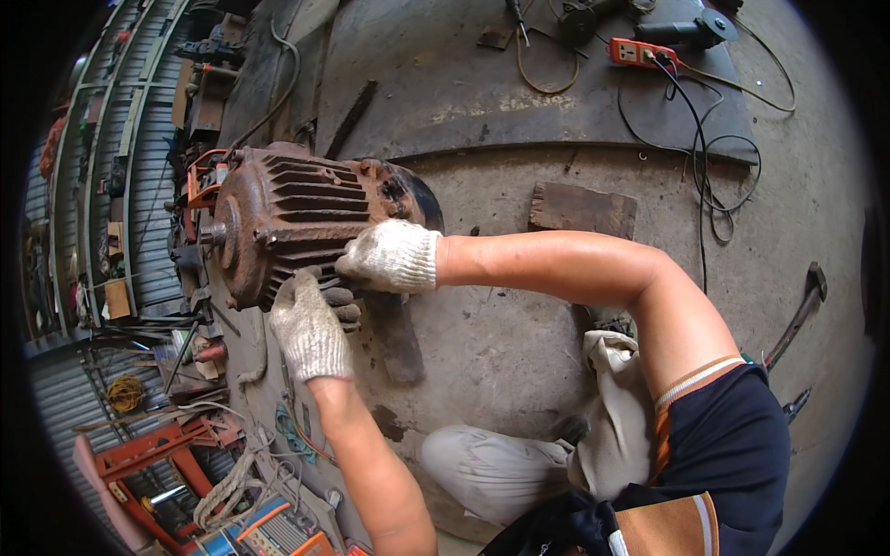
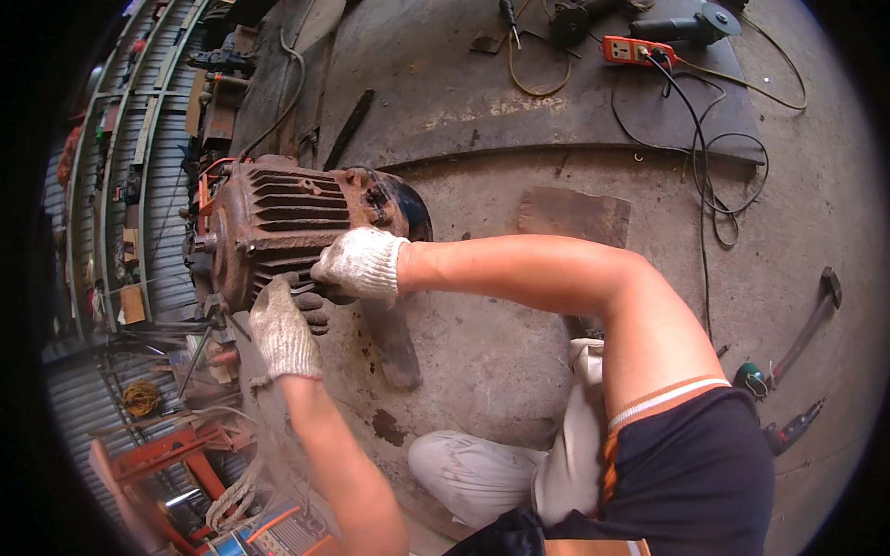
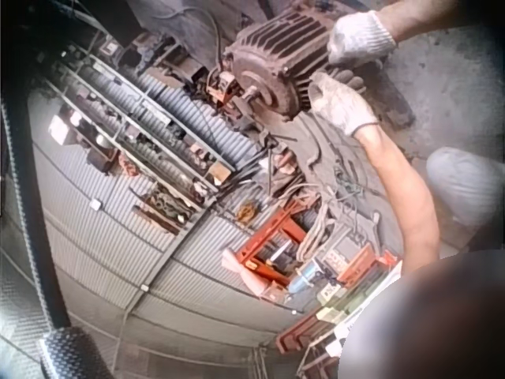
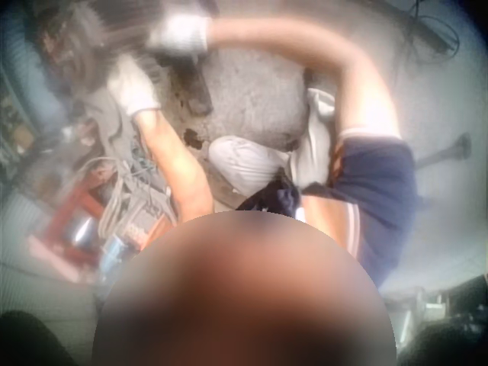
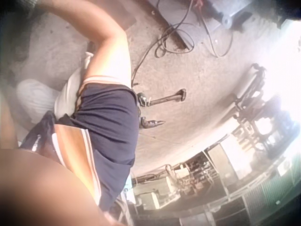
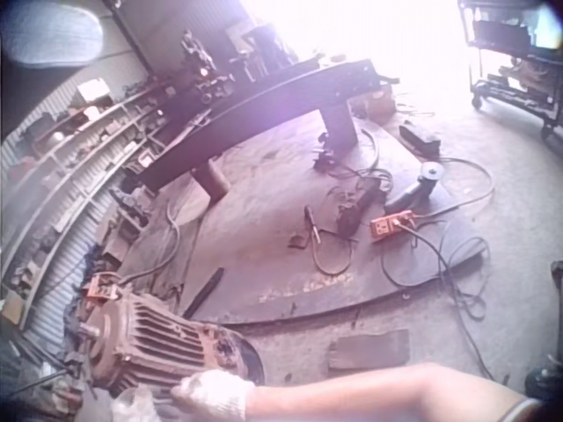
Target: The person walks to a motor on the workshop floor, puts on gloves, and then uses a wrench to loosen and remove bolts from the motor housing. The person continues to remove bolts and reposition the motor while seated on the floor.
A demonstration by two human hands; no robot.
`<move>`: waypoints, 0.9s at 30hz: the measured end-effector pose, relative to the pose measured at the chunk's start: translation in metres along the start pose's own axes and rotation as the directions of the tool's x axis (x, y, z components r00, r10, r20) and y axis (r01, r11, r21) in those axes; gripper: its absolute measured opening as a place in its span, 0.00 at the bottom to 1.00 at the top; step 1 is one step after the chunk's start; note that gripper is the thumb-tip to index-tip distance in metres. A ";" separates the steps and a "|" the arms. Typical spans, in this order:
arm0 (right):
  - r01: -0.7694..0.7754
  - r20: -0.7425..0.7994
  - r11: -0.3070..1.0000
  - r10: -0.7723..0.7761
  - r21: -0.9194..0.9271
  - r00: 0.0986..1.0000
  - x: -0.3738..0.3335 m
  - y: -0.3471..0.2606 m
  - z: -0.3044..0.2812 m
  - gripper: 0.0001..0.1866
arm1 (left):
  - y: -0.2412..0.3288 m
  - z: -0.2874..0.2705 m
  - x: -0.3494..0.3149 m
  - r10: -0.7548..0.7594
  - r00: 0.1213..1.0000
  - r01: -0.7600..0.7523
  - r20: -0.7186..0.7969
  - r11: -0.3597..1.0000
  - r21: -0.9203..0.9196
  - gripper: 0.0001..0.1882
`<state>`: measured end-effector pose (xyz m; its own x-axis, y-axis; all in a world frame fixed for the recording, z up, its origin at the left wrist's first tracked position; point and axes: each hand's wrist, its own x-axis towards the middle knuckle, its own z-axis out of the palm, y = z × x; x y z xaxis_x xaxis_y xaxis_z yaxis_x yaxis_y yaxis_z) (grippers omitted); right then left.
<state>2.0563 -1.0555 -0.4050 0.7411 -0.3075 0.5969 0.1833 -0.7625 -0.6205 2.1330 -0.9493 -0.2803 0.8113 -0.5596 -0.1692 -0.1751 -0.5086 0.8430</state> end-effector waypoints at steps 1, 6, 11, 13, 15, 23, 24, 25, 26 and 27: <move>0.001 0.041 1.000 -0.001 -0.008 0.999 0.001 0.000 -0.001 0.09 | 0.000 0.000 -0.001 0.005 1.000 -0.005 -0.013 1.000 -0.002 0.15; 0.006 0.180 0.999 -0.013 0.038 0.984 0.009 0.002 -0.005 0.10 | -0.003 0.000 -0.007 -0.070 0.996 0.066 -0.049 0.994 -0.088 0.15; -0.021 0.134 0.997 0.011 0.076 0.991 0.010 0.004 -0.006 0.11 | -0.004 0.002 0.000 -0.175 0.984 0.158 -0.033 0.942 -0.296 0.14; -0.082 0.161 0.987 0.060 0.135 0.985 0.011 0.007 -0.006 0.14 | -0.008 0.004 0.001 -0.253 0.967 0.215 -0.009 0.840 -0.498 0.13; -0.063 0.161 0.993 0.047 0.097 0.986 0.010 0.007 -0.005 0.14 | -0.018 0.007 -0.003 -0.287 0.958 0.210 0.013 0.670 -0.711 0.13; -0.119 0.005 0.979 0.120 0.164 0.993 0.001 0.004 0.005 0.12 | -0.056 -0.017 0.003 0.063 0.993 -0.002 0.103 0.861 -0.509 0.19; -0.114 0.057 0.978 0.105 0.173 0.993 0.003 0.008 0.002 0.15 | -0.055 -0.026 0.007 0.111 0.985 -0.047 0.131 0.910 -0.412 0.18; -0.098 0.086 0.979 0.084 0.179 0.993 0.004 0.010 0.000 0.15 | -0.054 -0.031 0.011 0.155 0.978 -0.116 0.143 0.960 -0.253 0.19; -0.091 0.092 0.979 0.076 0.182 0.993 0.005 0.012 -0.003 0.15 | -0.051 -0.035 0.015 0.211 0.965 -0.197 0.153 0.975 -0.101 0.20; -0.078 0.115 0.980 0.057 0.186 0.992 0.006 0.013 -0.005 0.15 | -0.048 -0.038 0.018 0.203 0.967 -0.214 0.155 0.975 0.055 0.21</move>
<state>2.0600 -1.0697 -0.4074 0.8198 -0.2829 0.4979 0.2418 -0.6172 -0.7487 2.1770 -0.9099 -0.3047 0.6624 -0.7457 -0.0716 -0.3749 -0.4127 0.8301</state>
